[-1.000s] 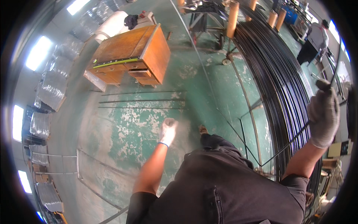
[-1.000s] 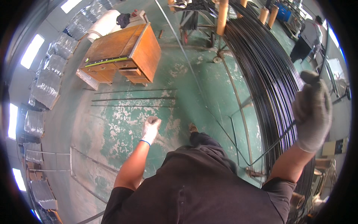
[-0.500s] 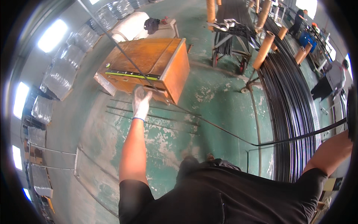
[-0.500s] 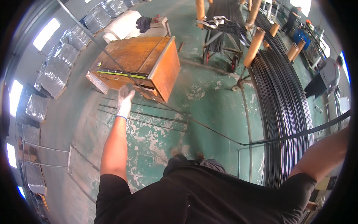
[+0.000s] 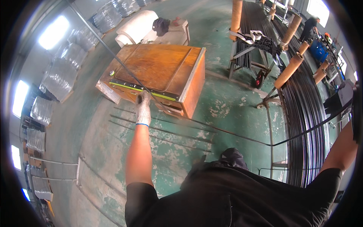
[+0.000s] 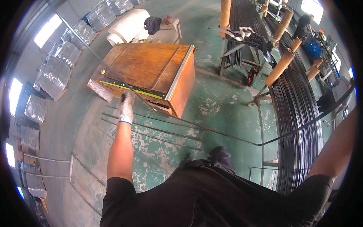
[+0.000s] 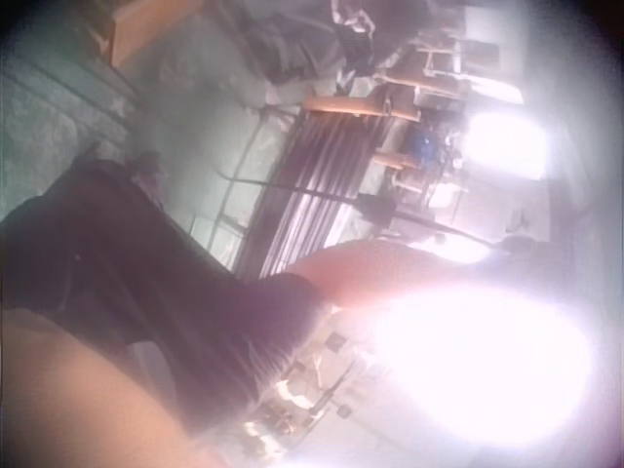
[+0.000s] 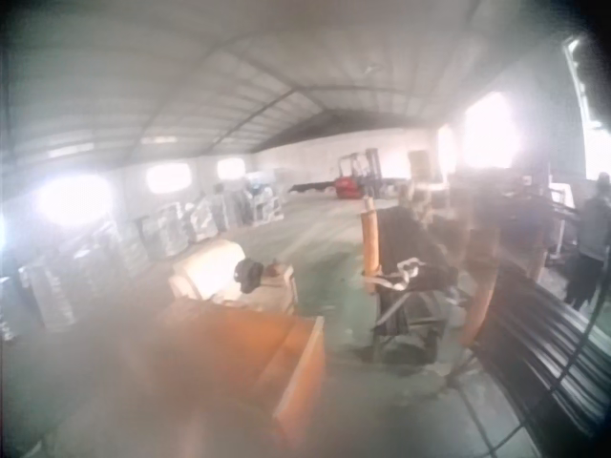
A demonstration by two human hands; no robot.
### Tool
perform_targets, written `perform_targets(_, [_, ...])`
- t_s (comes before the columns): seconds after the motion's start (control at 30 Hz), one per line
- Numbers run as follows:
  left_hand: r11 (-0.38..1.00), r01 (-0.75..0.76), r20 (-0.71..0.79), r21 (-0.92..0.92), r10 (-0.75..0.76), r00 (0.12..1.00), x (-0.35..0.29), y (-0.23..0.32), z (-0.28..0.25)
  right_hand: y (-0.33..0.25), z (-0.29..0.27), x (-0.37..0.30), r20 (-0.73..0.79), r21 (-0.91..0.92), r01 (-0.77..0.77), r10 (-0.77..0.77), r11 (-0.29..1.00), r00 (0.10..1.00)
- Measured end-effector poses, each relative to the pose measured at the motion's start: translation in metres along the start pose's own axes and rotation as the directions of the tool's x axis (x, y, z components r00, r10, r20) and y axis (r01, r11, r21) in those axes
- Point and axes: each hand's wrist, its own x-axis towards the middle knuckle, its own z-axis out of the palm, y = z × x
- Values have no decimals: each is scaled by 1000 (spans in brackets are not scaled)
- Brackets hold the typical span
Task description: The person operates a manual metal rod bending machine, inserting rods and using a lever to bend them. They then measure the bent rods with a caliper and place them on a wooden table.
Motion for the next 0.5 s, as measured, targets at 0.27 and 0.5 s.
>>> perform_targets(0.27, [997,77,-152,25,-72,986,115,-10,21,121,93,119,96,-57,123,-117,991,988])
perform_targets(0.5, [973,-167,-279,159,206,938,204,48,97,196,175,255,227,-105,393,-363,913,904])
